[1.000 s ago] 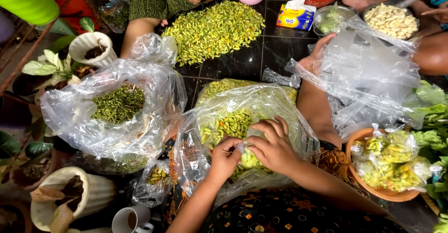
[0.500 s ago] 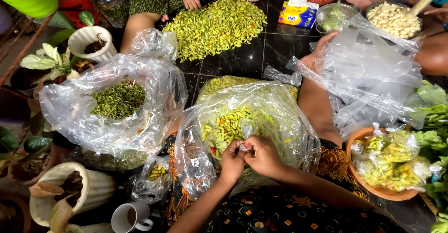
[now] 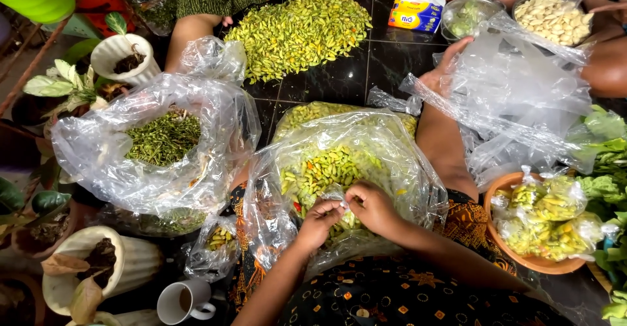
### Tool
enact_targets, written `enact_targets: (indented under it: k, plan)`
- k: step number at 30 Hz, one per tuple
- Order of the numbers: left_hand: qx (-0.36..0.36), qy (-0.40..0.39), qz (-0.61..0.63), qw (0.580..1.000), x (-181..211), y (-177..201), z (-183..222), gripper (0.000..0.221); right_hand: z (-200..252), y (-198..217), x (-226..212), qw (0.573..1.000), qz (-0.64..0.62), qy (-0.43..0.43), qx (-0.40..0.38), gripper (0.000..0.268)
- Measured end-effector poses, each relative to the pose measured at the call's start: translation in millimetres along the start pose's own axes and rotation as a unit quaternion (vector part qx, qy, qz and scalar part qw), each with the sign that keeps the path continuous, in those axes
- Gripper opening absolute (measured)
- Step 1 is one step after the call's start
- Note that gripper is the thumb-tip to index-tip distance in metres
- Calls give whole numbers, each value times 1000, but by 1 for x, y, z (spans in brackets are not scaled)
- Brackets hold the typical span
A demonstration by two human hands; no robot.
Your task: The person sorts and bags small green flowers by hand while sitting on the floor with others.
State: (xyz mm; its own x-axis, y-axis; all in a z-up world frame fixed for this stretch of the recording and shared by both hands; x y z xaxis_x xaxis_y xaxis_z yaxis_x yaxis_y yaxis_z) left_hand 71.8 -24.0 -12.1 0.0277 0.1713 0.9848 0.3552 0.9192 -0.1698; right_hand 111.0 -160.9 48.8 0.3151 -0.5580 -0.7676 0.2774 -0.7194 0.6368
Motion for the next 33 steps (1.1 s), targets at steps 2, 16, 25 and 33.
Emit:
enact_targets:
  k: [2,16,25,33]
  plan:
    - [9,3,-9,1000,-18,3,-4,8,4,-1,-1,1000,-8,-23,-14,13]
    - [87,61,-125,986,-40,18,-4,8,8,-48,72,988,-63,-122,-70,18]
    - [38,25,-55,997,2,2,-7,56,30,-36,-35,962,118,244,-34,11]
    - [-91,-87,-29,992,22,-34,-4,42,35,45,-95,969,32,239,55,17]
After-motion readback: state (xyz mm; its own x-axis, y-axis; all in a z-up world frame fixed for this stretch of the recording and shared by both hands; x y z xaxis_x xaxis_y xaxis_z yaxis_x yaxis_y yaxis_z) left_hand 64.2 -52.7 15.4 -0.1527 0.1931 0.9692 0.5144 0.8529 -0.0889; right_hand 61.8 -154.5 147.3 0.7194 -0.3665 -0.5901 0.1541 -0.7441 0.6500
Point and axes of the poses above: each hand's wrist, its own z-axis away from the middle knuckle, its own y-axis out of the back of the hand, x = y × z, the point moved 10 cm from there along -z, towards the middle knuckle, and after that the axes turned 15 degrees about -x, right-handed, at the moved point
